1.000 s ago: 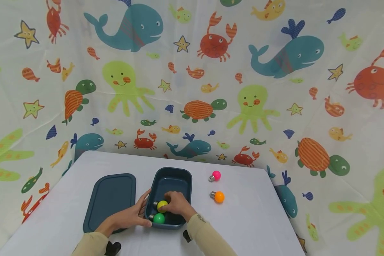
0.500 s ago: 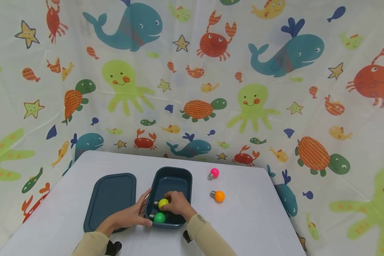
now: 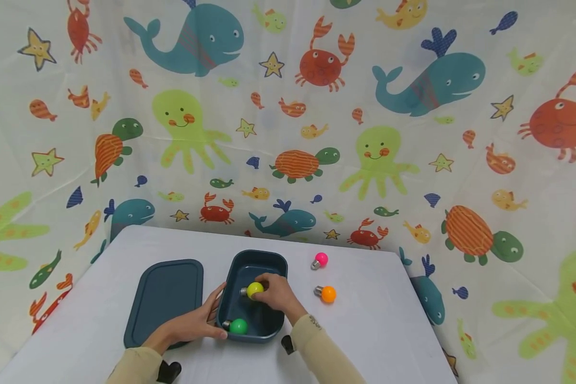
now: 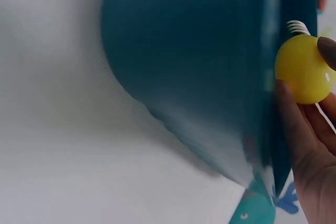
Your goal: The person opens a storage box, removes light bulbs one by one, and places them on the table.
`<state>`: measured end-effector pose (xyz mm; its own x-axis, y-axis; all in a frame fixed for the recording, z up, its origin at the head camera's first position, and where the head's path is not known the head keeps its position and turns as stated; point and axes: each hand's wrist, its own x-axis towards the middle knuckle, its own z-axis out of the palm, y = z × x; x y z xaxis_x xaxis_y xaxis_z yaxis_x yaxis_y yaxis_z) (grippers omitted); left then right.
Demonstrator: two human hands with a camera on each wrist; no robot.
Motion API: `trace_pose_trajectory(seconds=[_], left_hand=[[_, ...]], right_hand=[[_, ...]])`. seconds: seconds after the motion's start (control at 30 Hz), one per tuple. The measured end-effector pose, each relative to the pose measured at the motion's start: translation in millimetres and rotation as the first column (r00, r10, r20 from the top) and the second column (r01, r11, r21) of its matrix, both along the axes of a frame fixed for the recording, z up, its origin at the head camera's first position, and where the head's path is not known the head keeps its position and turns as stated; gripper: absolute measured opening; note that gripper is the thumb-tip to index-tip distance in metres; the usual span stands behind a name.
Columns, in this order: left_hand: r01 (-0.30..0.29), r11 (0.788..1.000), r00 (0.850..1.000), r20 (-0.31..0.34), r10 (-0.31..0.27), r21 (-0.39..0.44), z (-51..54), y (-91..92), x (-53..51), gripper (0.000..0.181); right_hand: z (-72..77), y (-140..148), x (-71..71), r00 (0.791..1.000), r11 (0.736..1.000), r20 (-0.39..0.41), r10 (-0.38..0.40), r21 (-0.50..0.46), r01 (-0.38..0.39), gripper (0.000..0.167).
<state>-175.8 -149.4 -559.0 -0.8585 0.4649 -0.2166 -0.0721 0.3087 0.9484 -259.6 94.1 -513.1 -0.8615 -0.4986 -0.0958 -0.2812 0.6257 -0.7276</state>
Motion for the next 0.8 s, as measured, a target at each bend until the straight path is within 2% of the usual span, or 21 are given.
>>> trace_pose_trajectory(seconds=[0.23, 0.4, 0.8], left_hand=[[-0.002, 1.0, 1.0, 0.008, 0.002, 0.018, 2.2, 0.5, 0.2, 0.12], [0.0, 1.0, 1.0, -0.002, 0.0, 0.013, 2.1, 1.3, 0.7, 0.119], [-0.007, 1.0, 1.0, 0.003, 0.007, 0.014, -4.7, 0.9, -1.3, 0.122]], right_hand=[[10.9, 10, -4.3, 0.998, 0.996, 0.023, -0.054, -0.068, 0.055, 0.04], [15.1, 18, -7.5, 0.996, 0.994, 0.025, -0.081, -0.074, 0.083, 0.042], [24.1, 43, -14.7, 0.99, 0.981, 0.015, -0.139, -0.131, 0.14, 0.043]])
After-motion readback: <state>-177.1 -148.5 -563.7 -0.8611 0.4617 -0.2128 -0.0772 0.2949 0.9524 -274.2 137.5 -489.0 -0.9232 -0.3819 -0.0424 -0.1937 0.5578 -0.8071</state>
